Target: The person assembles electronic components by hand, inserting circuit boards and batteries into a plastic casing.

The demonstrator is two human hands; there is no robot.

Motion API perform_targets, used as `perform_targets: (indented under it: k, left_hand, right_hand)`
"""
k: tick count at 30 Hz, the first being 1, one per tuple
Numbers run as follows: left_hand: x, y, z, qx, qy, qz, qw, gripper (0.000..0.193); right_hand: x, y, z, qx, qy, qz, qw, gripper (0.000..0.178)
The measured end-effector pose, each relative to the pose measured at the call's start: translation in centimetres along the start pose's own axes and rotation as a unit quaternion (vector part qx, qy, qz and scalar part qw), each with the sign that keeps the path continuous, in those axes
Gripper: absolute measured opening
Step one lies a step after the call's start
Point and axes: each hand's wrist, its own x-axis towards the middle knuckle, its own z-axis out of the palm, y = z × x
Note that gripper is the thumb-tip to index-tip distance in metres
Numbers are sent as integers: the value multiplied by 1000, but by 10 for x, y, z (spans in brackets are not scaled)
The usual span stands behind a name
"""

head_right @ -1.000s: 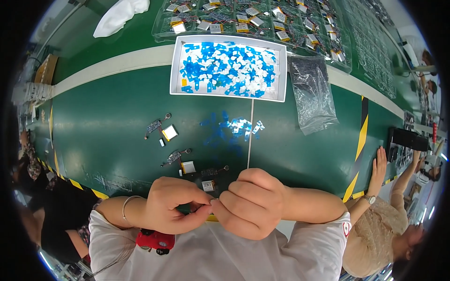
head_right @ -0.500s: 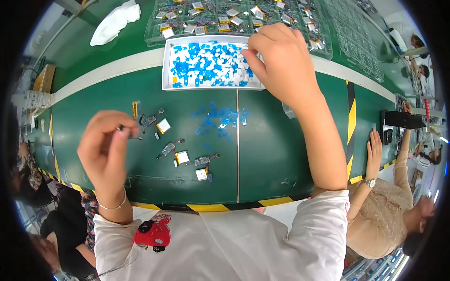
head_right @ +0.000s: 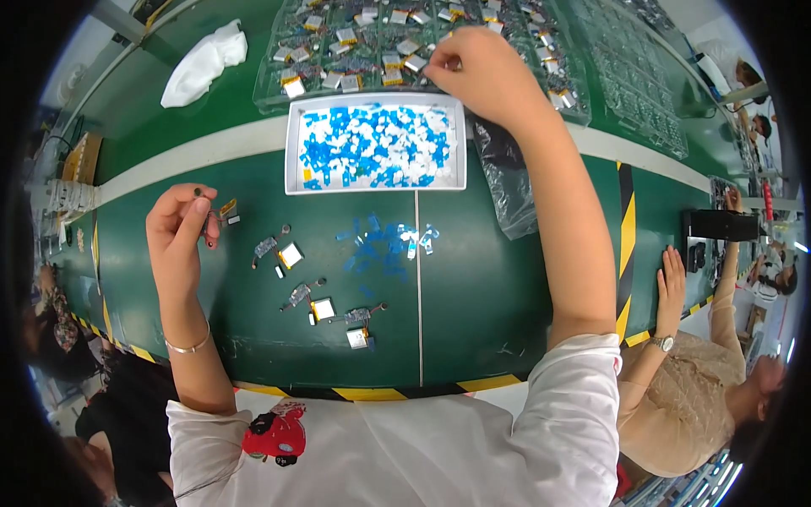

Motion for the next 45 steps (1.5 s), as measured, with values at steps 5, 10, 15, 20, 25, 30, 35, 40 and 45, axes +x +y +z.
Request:
perform_targets:
  k: [5,10,15,20,25,30,35,40,45]
  left_hand:
    - [12,-25,-6,188,-47,23,981,8]
    - [18,-36,10,239,-8,110,965,9]
    - [13,-31,8,356,5,156,921,19]
    - [10,-27,11,306,35,168,937,21]
    - [-12,0,38,228,-4,205,952,24]
    - [-46,26,55,183,-211,209,937,50]
    - [-61,22,62,123,-243,138,952,19]
    - [-55,18,58,132,-239,126,954,15]
    - [-51,27,62,152,-235,101,955,13]
  right_hand:
    - [31,-6,8,131,-98,16,986,24]
    - [31,-36,-1,-63,-118,188,973,20]
    - [31,-25,-3,99,50,165,980,10]
    - [28,-30,-34,304,208,67,927,7]
    - [-14,-88,-67,342,211,61,914,11]
    - [-70,-149,-19,390,-49,-139,909,11]
    - [-93,-161,-1,245,-8,-248,937,16]
    - [-89,-158,18,293,39,-218,930,18]
    - [-85,-149,25,302,40,-186,934,13]
